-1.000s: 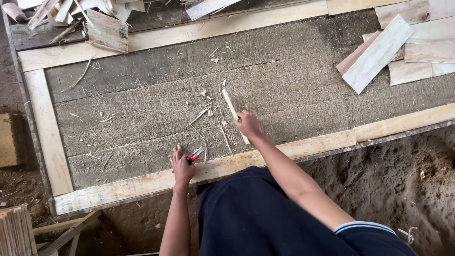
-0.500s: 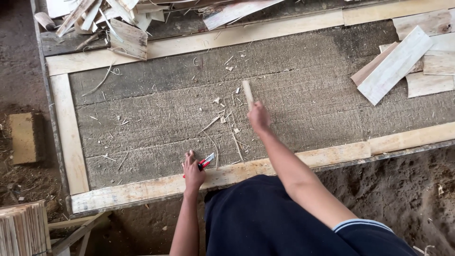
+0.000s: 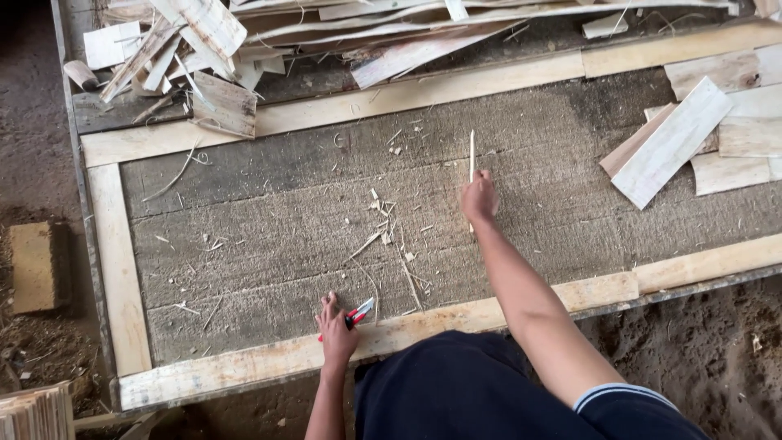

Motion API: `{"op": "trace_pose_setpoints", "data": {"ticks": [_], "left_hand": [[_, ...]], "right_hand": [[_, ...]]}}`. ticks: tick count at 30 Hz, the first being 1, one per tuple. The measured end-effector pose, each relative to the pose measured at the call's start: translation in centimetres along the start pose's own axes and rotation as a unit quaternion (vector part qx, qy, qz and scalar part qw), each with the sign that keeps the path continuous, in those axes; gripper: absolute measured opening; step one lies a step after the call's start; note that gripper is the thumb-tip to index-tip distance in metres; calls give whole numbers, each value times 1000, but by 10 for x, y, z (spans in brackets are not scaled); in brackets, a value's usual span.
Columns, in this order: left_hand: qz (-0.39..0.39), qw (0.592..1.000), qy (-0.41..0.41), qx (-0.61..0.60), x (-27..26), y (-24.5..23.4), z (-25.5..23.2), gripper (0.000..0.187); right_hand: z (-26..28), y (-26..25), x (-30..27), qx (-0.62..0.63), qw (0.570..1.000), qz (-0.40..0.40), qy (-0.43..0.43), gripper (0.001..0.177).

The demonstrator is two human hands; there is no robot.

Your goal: The person scrapes a wooden frame on a workbench using a small wooden stick held in the right hand while holding a utility knife in the left hand. The person repeatedly scrapes along the frame edges and discards the stick after use.

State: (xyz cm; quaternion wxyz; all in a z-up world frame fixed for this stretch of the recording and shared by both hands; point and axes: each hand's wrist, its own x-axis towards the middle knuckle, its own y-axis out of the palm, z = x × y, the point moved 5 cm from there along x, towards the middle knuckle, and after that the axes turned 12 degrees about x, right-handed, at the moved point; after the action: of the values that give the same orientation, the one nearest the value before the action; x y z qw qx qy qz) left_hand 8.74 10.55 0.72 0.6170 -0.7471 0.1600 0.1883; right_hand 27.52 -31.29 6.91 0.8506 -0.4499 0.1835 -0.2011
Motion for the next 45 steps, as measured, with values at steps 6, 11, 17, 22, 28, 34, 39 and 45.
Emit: {"op": "trace_pose_setpoints", "data": {"ticks": [6, 11, 17, 22, 28, 34, 39, 45], "left_hand": [[13, 997, 27, -73, 1, -6, -6, 19], [14, 996, 16, -87, 4, 0, -4, 22], [6, 995, 17, -93, 7, 3, -3, 21], [3, 996, 10, -92, 8, 7, -1, 18], [-7, 994, 7, -112, 9, 10, 0, 21], [13, 995, -1, -100, 9, 6, -4, 25], [18, 996, -11, -92, 10, 8, -3, 25], [5, 995, -8, -97, 10, 12, -2, 22]], "right_hand": [[81, 52, -17, 196, 978, 55, -41, 13], [90, 100, 11, 148, 976, 107, -120, 33], [49, 51, 71, 112, 993, 24, 17, 33], [97, 56, 43, 263, 959, 45, 95, 24], [145, 122, 25, 142, 943, 202, -225, 39], [86, 52, 66, 177, 982, 48, -43, 17], [61, 47, 84, 53, 995, 20, -80, 34], [122, 95, 49, 150, 940, 234, -197, 37]]}}
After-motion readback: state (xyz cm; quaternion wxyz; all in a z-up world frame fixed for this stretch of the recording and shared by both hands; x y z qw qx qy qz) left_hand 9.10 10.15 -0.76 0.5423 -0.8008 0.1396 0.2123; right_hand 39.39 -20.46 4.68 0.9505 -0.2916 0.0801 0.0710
